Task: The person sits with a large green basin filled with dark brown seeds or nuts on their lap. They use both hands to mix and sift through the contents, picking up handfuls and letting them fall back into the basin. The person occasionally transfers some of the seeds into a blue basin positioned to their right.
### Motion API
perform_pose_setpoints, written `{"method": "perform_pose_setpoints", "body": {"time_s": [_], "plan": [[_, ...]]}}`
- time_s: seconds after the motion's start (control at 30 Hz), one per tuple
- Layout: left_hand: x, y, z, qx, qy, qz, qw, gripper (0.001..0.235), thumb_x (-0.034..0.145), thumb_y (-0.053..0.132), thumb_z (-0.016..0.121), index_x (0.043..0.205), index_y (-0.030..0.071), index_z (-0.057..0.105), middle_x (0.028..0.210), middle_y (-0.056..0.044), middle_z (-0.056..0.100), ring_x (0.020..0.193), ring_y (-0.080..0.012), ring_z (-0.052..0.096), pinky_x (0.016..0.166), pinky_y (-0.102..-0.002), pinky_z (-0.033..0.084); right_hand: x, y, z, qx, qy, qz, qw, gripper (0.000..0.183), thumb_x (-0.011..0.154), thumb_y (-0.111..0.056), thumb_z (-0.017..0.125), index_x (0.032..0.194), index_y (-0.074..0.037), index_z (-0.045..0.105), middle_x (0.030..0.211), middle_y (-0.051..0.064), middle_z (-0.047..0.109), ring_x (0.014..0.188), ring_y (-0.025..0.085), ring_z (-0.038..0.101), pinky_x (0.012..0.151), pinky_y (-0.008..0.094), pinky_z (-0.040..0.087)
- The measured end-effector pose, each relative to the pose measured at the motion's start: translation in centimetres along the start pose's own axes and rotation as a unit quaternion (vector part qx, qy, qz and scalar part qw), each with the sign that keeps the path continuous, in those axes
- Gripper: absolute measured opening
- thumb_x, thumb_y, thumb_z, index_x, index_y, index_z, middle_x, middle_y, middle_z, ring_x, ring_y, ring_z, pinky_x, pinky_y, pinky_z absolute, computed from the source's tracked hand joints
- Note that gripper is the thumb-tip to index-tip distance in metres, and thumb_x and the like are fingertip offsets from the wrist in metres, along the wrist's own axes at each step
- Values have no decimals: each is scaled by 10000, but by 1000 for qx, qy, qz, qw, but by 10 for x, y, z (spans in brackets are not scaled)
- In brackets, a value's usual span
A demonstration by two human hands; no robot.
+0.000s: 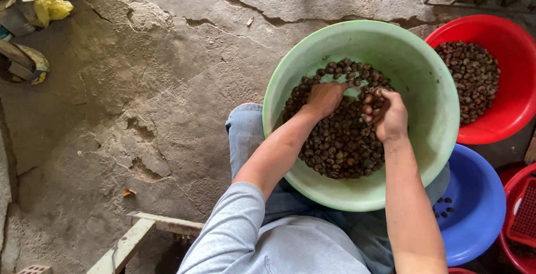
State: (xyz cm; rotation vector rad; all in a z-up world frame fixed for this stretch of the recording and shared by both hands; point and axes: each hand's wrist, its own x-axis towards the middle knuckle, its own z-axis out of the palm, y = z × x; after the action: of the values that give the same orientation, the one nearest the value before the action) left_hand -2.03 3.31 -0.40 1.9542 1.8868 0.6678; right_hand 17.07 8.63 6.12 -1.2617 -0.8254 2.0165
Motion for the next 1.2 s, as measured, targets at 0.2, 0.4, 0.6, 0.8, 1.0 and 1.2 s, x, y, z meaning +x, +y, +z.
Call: {"method": "perform_pose_setpoints", "body": {"time_s": [0.2, 0.4, 0.6, 0.8, 1.0, 1.2], "plan": [[0, -6, 11, -20, -9, -2, 1000, 327, 1013, 58, 548, 1318, -14, 642, 1036, -267, 708, 859, -414, 709, 712, -524, 599, 1, 13, -22, 15, -21, -21, 999, 345, 1057, -408, 486, 1137, -121, 660, 984, 94, 713, 800, 210, 640, 629, 326, 477], [9, -16, 1, -86, -125, -112, 982, 426, 972, 281, 602, 1261, -30, 635, 1022, -247, 740, 874, -411, 741, 742, -564, 605, 18, 30, -40, -1, 92, -23, 995, 337, 1078, -401, 593, 970, -94, 680, 833, 107, 708, 641, 203, 642, 527, 312, 498], [13, -41, 36, -23, -188, -118, 975, 532, 944, 274, 659, 1397, 8, 574, 1125, -271, 723, 991, -438, 739, 813, -612, 612, 23, 33, -40, 5, 116, -23, 993, 311, 1033, -371, 679, 939, -74, 692, 762, 119, 682, 598, 215, 639, 498, 314, 495], [14, -25, 12, -34, -202, -128, 970, 549, 970, 231, 636, 1404, -85, 519, 1134, -324, 704, 996, -481, 724, 820, -646, 599, 29, 39, -46, -13, 133, -10, 991, 305, 1024, -360, 687, 948, -65, 690, 751, 118, 678, 595, 204, 650, 503, 316, 535], [14, -25, 19, -23, -200, -116, 973, 428, 959, 207, 638, 1294, -58, 636, 1092, -311, 724, 980, -473, 732, 806, -631, 608, 33, 46, -52, -28, 137, -7, 990, 301, 1004, -369, 719, 951, -74, 693, 756, 111, 690, 598, 211, 669, 504, 335, 553], [13, -23, 14, -18, -222, -119, 968, 461, 968, 213, 629, 1334, -66, 611, 1102, -305, 722, 942, -458, 738, 796, -641, 602, 32, 48, -53, -52, 143, -6, 988, 305, 996, -381, 721, 962, -78, 704, 760, 96, 702, 599, 200, 687, 515, 342, 600]]}}
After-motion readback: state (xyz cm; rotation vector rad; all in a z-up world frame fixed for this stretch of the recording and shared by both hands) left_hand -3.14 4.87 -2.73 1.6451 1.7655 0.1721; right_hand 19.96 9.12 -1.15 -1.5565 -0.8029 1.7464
